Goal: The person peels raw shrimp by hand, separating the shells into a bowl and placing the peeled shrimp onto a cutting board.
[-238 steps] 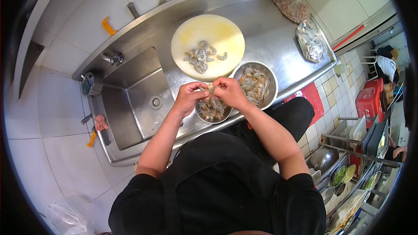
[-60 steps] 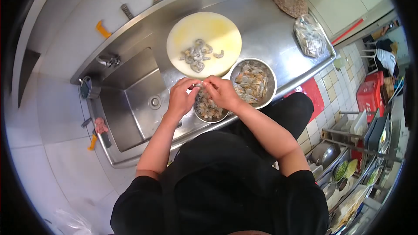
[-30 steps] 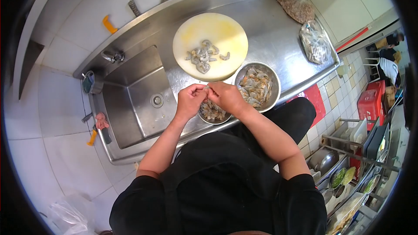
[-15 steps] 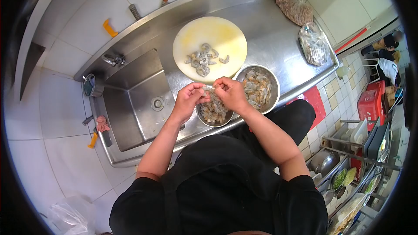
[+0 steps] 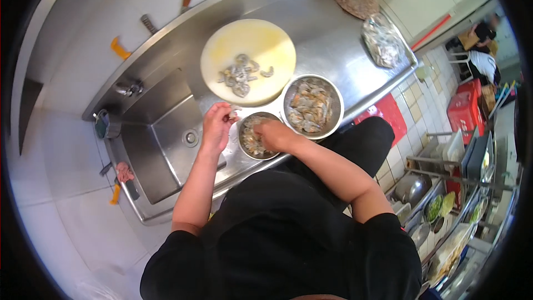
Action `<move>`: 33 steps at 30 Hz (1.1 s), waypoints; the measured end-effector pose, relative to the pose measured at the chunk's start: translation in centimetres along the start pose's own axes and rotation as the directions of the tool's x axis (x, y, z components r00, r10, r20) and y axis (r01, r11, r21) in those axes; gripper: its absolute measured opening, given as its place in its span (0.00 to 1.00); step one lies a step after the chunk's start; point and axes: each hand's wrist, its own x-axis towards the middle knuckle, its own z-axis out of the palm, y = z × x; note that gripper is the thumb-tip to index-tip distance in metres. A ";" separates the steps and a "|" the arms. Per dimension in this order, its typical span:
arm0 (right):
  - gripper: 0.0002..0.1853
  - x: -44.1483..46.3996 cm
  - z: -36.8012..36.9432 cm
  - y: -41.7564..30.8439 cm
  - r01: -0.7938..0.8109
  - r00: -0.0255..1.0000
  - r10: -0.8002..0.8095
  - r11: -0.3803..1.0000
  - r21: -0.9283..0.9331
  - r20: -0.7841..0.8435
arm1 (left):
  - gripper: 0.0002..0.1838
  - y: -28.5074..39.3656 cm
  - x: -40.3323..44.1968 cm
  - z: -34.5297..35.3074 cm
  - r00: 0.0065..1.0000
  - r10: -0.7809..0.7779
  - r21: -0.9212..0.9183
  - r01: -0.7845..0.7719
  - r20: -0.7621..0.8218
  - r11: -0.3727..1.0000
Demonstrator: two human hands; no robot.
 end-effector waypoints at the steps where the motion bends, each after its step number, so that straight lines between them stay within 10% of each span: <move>1: 0.14 -0.2 0.3 0.1 0.034 0.998 -0.033 0.999 0.014 -0.054 | 0.08 0.2 0.4 -0.1 1.000 -0.011 -0.020 0.011 0.021 1.000; 7: 0.15 -0.5 -4.8 2.6 -0.397 0.915 0.385 0.913 -0.098 -0.118 | 0.16 1.5 3.7 2.5 0.994 0.076 0.020 -0.077 0.078 0.997; 12: 0.12 0.1 -4.6 10.0 -0.537 0.785 0.424 0.830 -0.154 -0.452 | 0.23 2.9 7.4 3.7 0.951 0.255 0.227 -0.290 0.172 0.930; 22: 0.10 -0.5 -6.4 8.1 -0.578 0.816 0.530 0.750 -0.320 -0.231 | 0.21 -0.1 3.2 0.8 0.990 0.061 0.377 -0.105 0.127 0.920; 28: 0.15 -2.0 -8.0 6.6 -0.514 0.806 0.446 0.854 -0.084 -0.390 | 0.19 -3.3 -0.8 3.3 0.957 -0.136 0.397 0.025 0.255 0.918; 31: 0.12 -3.4 -7.3 3.2 -0.219 0.873 0.345 0.909 0.354 -0.346 | 0.19 -5.5 -1.7 5.4 0.961 -0.098 0.331 0.008 0.258 0.944; 33: 0.16 -3.5 -5.5 1.5 -0.185 0.883 0.438 0.653 0.734 -0.168 | 0.18 -6.5 -2.0 5.8 0.969 -0.068 0.313 -0.010 0.237 0.950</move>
